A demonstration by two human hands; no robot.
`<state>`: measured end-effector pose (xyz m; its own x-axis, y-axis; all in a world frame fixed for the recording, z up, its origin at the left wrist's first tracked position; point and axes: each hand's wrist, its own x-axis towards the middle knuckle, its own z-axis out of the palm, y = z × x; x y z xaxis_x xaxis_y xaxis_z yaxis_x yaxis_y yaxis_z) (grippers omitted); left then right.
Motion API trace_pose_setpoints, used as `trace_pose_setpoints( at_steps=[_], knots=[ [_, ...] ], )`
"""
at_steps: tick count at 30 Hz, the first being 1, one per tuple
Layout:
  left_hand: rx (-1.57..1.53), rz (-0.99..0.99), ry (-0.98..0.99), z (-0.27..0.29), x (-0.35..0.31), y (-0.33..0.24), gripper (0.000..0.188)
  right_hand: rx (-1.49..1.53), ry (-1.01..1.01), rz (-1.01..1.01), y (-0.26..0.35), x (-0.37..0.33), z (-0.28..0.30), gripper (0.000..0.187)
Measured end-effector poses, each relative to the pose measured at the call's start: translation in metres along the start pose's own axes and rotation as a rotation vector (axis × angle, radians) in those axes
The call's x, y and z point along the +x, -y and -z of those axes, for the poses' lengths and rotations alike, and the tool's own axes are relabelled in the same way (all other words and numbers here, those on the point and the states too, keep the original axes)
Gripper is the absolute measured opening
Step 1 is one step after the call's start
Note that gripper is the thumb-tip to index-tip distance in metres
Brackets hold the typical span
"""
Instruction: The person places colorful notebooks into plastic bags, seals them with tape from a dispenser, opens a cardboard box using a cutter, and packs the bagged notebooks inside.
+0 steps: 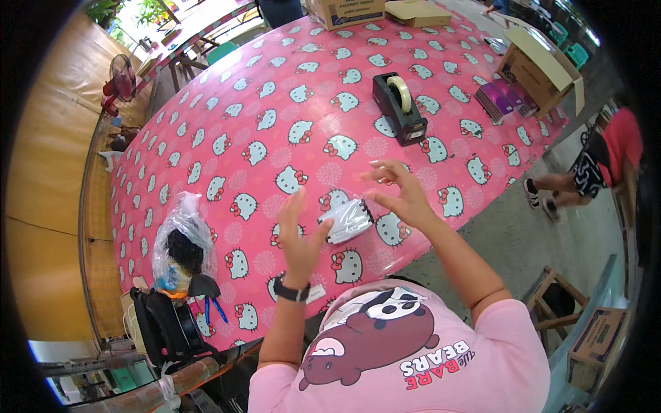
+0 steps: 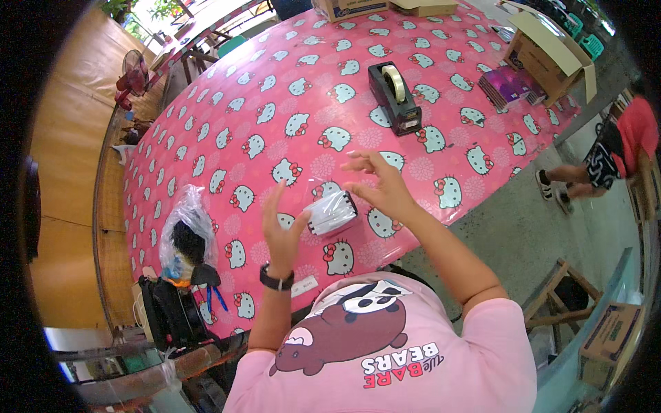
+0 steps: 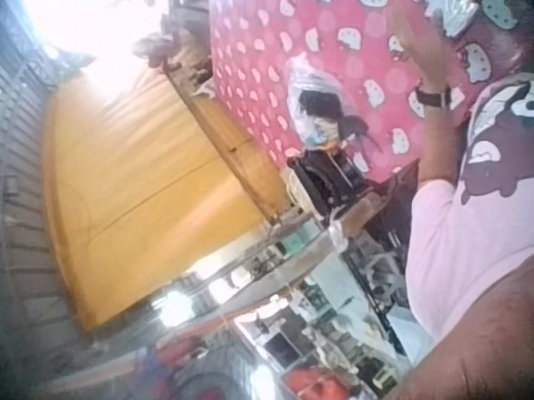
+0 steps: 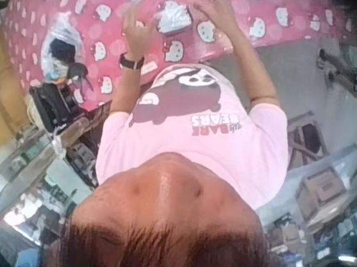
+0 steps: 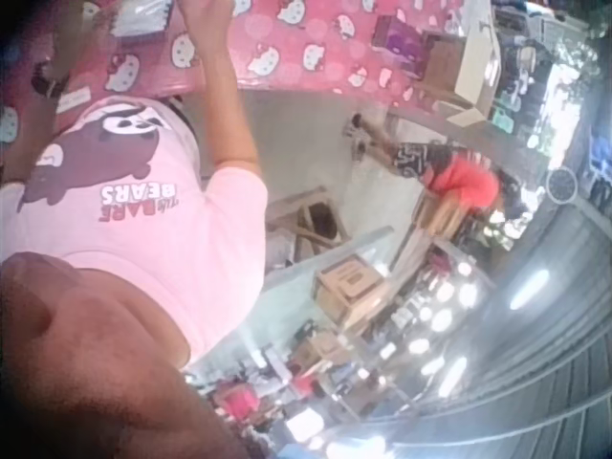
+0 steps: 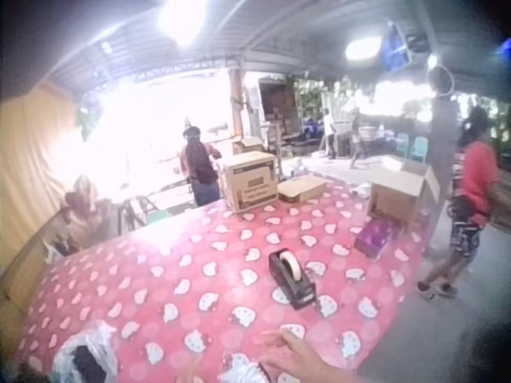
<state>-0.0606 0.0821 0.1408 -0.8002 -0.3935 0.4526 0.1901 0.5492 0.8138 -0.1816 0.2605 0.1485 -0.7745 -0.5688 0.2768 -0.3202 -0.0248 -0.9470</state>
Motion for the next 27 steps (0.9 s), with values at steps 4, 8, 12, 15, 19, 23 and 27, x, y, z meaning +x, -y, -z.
trace_pose_setpoints(
  at_steps=[4,8,12,15,19,23,27],
  knots=[
    [-0.071,0.294,0.299,-0.012,0.007,0.031,0.031,0.066,0.187,-0.161,-0.04,0.004,-0.016,0.046],
    [-0.208,0.212,0.134,-0.009,0.006,0.041,0.06,0.342,0.323,-0.309,-0.048,0.014,-0.025,0.044],
    [-0.241,0.113,0.32,-0.001,0.004,0.034,0.098,0.189,0.477,-0.124,-0.04,0.014,-0.025,0.041],
    [0.208,-0.11,0.501,0.005,-0.006,0.014,0.091,-0.165,0.531,0.229,-0.016,0.001,-0.007,0.047],
    [0.414,-0.257,0.327,-0.005,-0.032,0.028,0.049,-0.471,0.4,0.479,-0.018,-0.021,-0.006,0.046],
    [0.259,-0.134,0.154,-0.022,-0.049,0.026,0.025,-0.444,0.229,0.488,-0.047,-0.04,-0.019,0.046],
    [0.11,-0.059,0.042,-0.027,-0.053,0.024,0.017,-0.342,0.158,0.395,-0.04,-0.045,-0.028,0.036]
  ],
)
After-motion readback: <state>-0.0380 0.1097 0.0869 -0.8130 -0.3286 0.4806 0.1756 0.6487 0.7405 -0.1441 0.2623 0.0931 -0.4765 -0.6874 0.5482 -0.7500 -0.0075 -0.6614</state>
